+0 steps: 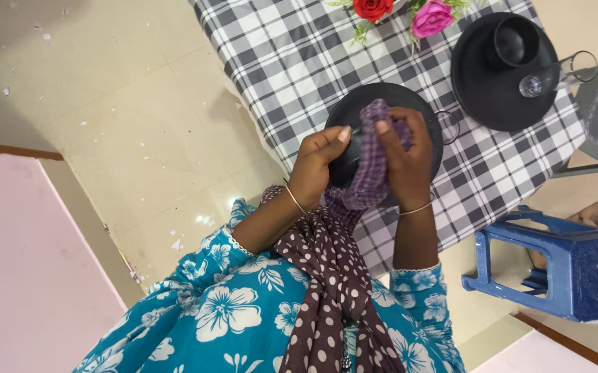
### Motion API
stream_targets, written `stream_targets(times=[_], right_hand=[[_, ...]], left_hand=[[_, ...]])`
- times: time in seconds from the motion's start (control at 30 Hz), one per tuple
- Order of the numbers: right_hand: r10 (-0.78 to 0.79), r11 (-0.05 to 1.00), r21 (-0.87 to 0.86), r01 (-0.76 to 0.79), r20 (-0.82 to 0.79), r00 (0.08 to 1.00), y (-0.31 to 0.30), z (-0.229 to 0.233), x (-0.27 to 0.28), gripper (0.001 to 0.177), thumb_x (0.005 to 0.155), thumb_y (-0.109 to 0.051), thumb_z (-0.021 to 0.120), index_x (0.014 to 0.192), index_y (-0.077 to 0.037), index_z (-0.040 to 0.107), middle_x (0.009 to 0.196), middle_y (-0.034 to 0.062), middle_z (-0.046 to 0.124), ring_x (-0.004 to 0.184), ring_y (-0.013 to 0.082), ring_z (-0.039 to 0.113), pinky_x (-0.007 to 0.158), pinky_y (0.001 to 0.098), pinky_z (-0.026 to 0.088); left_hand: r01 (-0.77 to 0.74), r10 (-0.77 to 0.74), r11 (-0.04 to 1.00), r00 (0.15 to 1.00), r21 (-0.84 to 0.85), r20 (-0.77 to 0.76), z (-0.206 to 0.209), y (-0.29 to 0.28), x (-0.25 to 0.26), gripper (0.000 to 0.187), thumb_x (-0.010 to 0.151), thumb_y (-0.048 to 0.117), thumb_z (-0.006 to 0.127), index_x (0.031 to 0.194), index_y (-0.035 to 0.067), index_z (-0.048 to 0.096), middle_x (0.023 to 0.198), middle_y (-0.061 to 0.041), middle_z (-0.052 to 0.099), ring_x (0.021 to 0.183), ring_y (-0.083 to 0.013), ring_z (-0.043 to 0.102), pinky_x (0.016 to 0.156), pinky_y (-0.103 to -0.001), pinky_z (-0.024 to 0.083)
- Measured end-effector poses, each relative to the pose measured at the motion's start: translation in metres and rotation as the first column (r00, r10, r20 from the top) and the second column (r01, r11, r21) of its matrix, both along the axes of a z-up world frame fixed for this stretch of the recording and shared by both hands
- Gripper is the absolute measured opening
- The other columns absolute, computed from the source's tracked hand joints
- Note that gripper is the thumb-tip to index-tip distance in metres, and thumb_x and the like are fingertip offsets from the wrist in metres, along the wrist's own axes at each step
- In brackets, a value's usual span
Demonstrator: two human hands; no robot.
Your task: The person wipes a glass and a bowl with a cloth and places them back on a table set with dishes and flowers.
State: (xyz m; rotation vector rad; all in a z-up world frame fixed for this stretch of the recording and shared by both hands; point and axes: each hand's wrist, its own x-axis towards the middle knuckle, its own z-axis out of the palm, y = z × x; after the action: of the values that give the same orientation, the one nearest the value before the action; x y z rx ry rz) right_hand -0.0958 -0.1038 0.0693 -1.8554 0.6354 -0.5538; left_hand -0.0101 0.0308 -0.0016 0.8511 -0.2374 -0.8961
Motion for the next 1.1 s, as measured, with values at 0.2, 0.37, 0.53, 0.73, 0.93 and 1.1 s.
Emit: stream_targets(times=[0.2,0.37,0.53,0.73,0.93,1.1], right_hand=[[-0.403,0.797,0.600,0.063,0.451,0.797,0.037,-0.022,0.015,0.043,0.109,-0.043,0.057,0.128,-0.005,0.053,0.125,0.0087,0.060,0.120,0.0192,0.062,0.108,0.0372,0.052],[-0.415,0.793,0.599,0.112,0.397,0.819,0.038,-0.019,0.011,0.040,0.101,-0.038,0.060,0.129,-0.009,0.052,0.127,0.0085,0.060,0.120,0.0205,0.062,0.106,0.0390,0.052],[-0.181,0.980,0.118,0.163,0.164,0.970,0.009,-0.001,0.003,0.036,0.108,-0.036,0.065,0.126,-0.006,0.063,0.126,0.0136,0.061,0.121,0.0233,0.059,0.112,0.0365,0.047],[-0.090,0.723,-0.689,0.056,-0.014,0.996,0.043,-0.007,0.004,0.042,0.103,-0.032,0.072,0.137,-0.009,0.064,0.154,0.0197,0.042,0.143,0.0399,0.041,0.120,0.0547,0.035],[-0.184,0.644,-0.748,0.158,0.049,0.982,0.076,-0.039,-0.004,0.057,0.103,-0.036,0.071,0.151,-0.012,0.052,0.165,0.0208,0.029,0.157,0.0373,0.025,0.128,0.0618,0.023],[-0.356,0.910,-0.056,0.410,0.401,0.844,0.048,-0.041,-0.005,0.062,0.111,-0.043,0.056,0.157,-0.005,0.039,0.159,0.0167,0.040,0.155,0.0297,0.038,0.134,0.0495,0.029]], left_hand=[[-0.171,0.095,0.971,0.919,-0.168,-0.383,0.044,0.002,0.021,0.033,0.108,0.025,0.048,0.124,0.001,0.064,0.112,-0.006,0.072,0.102,-0.0141,0.068,0.094,-0.031,0.055],[-0.065,-0.015,0.976,0.931,-0.206,-0.365,0.025,0.005,0.032,0.030,0.112,0.022,0.048,0.125,0.000,0.062,0.112,-0.005,0.072,0.100,-0.0130,0.067,0.094,-0.031,0.055],[0.052,-0.062,0.997,0.976,-0.056,-0.208,0.022,0.002,0.025,0.033,0.111,0.024,0.047,0.123,0.001,0.066,0.108,-0.003,0.072,0.094,-0.0099,0.066,0.089,-0.028,0.055],[-0.028,0.007,0.993,0.982,-0.111,-0.188,0.013,-0.002,0.023,0.032,0.116,0.019,0.046,0.126,-0.005,0.064,0.114,-0.010,0.070,0.104,-0.0135,0.067,0.102,-0.031,0.054],[-0.106,-0.092,0.955,0.779,-0.276,-0.620,0.007,-0.007,0.029,0.031,0.109,0.023,0.040,0.129,0.003,0.051,0.120,-0.014,0.066,0.109,-0.0233,0.068,0.104,-0.042,0.053],[0.027,-0.241,0.942,0.748,-0.335,-0.618,0.008,-0.004,0.023,0.038,0.110,0.029,0.040,0.131,0.001,0.054,0.121,-0.016,0.067,0.106,-0.0255,0.071,0.099,-0.041,0.059]])
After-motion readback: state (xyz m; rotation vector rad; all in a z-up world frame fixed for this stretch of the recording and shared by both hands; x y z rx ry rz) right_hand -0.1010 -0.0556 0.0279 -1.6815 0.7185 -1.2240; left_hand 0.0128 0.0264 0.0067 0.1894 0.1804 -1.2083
